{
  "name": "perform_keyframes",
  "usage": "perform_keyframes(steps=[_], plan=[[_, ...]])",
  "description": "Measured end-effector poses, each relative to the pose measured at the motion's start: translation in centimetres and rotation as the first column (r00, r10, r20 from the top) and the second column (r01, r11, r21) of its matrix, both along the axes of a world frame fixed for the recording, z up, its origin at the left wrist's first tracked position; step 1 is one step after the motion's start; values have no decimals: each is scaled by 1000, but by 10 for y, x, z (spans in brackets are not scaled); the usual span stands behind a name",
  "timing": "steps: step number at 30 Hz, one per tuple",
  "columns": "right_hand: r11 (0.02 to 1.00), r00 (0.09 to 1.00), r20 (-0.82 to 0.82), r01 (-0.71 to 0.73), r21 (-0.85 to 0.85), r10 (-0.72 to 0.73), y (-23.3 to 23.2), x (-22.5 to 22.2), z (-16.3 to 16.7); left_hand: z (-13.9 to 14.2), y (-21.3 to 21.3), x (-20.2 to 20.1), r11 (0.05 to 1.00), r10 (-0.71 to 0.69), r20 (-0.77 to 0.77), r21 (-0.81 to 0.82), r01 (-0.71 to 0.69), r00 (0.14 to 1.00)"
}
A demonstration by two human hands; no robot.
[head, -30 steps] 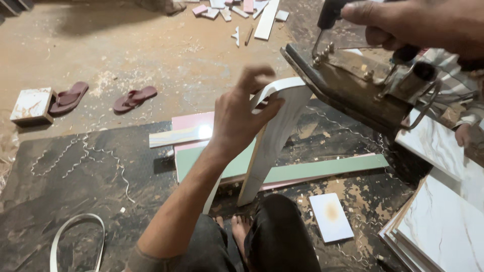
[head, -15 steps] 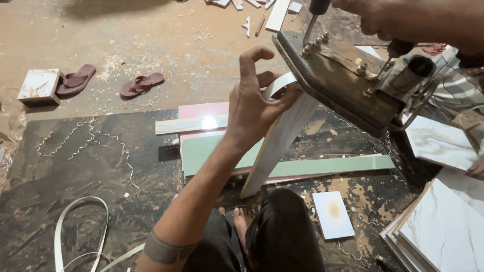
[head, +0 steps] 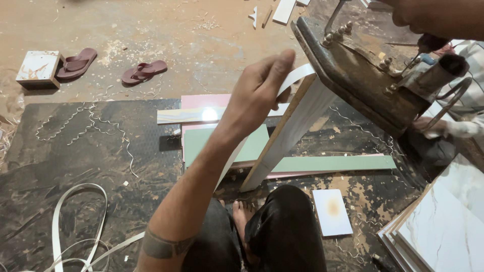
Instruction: The person sits on the workshop floor and uses a hot iron to melt white edge banding tape onto the edges of boards, pressing the tape down by hand, aligning it along the board edge, and stacking finished boards aside.
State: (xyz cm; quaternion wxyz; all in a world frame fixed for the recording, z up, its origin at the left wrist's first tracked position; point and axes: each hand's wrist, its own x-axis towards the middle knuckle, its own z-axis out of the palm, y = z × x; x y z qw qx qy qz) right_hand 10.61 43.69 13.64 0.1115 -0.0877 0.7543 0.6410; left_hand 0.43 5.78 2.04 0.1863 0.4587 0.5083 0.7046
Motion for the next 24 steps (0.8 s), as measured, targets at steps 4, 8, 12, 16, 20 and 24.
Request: perform_keyframes(steps=[4,8,12,16,20,24], plan=[[983,991,-4,132,-131,-134,-1,-4,1,-1,13,-5,998,-57,21,-29,57,998],[954,979,-9,197,-225,-204,-1,-6,1,-16,24,2,989,-144,160,50,137,977],[828,925,-2,339,-447,-380,4,9,0,-32,36,10,960,-216,184,217,174,959],[700,861,31,434,-567,-508,7,25,-5,-42,43,11,957,-252,259,206,202,932],[659,838,36,455,-599,-545,11,14,-2,-44,38,8,982,-181,234,97,162,955],[638,831,42,457,-619,-554,13,-3,1,-40,25,11,992,122,-23,43,-120,992]])
